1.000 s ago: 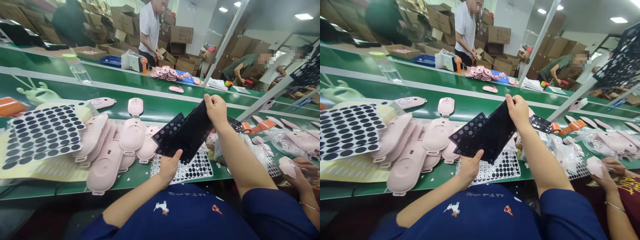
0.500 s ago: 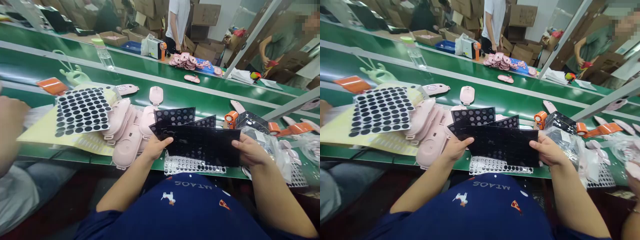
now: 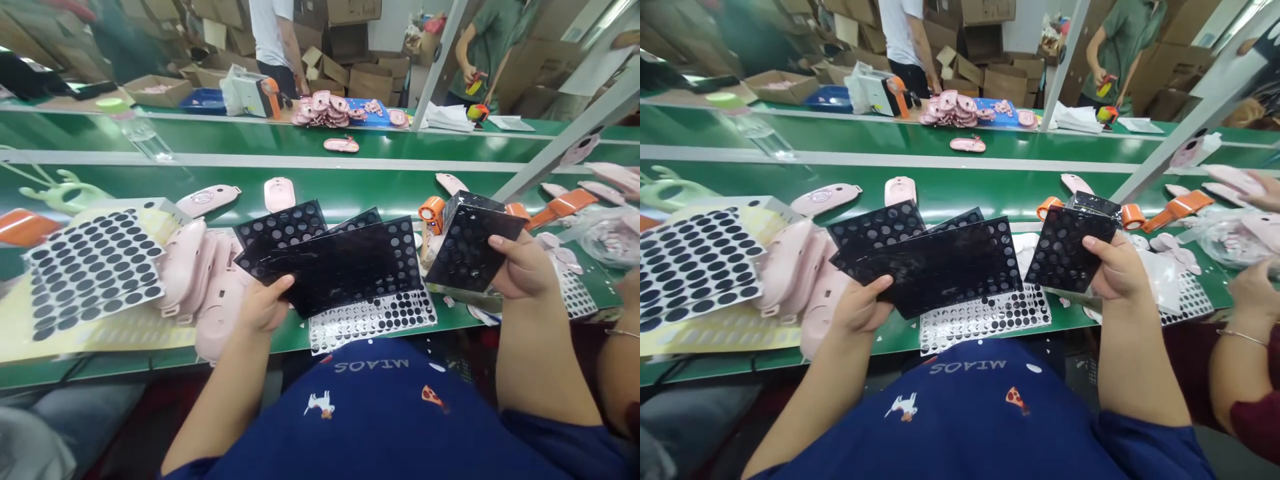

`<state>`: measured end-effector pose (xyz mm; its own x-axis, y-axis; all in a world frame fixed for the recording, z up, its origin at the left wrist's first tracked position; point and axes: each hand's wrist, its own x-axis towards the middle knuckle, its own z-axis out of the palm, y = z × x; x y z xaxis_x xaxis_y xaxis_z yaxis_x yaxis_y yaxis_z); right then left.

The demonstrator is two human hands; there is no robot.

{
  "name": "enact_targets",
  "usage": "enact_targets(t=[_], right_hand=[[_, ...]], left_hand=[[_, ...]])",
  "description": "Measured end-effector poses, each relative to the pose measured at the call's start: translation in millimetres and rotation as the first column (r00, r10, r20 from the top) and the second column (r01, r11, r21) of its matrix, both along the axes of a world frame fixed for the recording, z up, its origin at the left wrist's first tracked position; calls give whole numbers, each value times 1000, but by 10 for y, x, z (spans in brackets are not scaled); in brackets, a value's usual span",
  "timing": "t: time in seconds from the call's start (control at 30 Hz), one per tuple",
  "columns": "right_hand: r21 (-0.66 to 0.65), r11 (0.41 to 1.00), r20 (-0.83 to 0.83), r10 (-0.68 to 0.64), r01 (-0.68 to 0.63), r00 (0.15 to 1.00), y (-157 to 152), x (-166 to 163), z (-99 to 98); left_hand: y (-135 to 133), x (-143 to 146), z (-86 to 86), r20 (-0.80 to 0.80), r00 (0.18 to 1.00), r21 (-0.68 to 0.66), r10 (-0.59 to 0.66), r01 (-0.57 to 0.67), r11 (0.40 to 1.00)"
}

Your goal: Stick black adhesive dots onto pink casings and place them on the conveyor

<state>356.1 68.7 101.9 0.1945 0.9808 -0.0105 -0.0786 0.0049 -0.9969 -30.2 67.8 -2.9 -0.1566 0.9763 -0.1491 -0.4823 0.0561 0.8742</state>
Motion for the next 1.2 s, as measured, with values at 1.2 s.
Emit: enact_targets(t=[1.2], right_hand=[[-138,988,224,-34,66,974,-128,-480,-472]], left_hand=[[-193,-237,-223,255,958,-103,128,-104,989]])
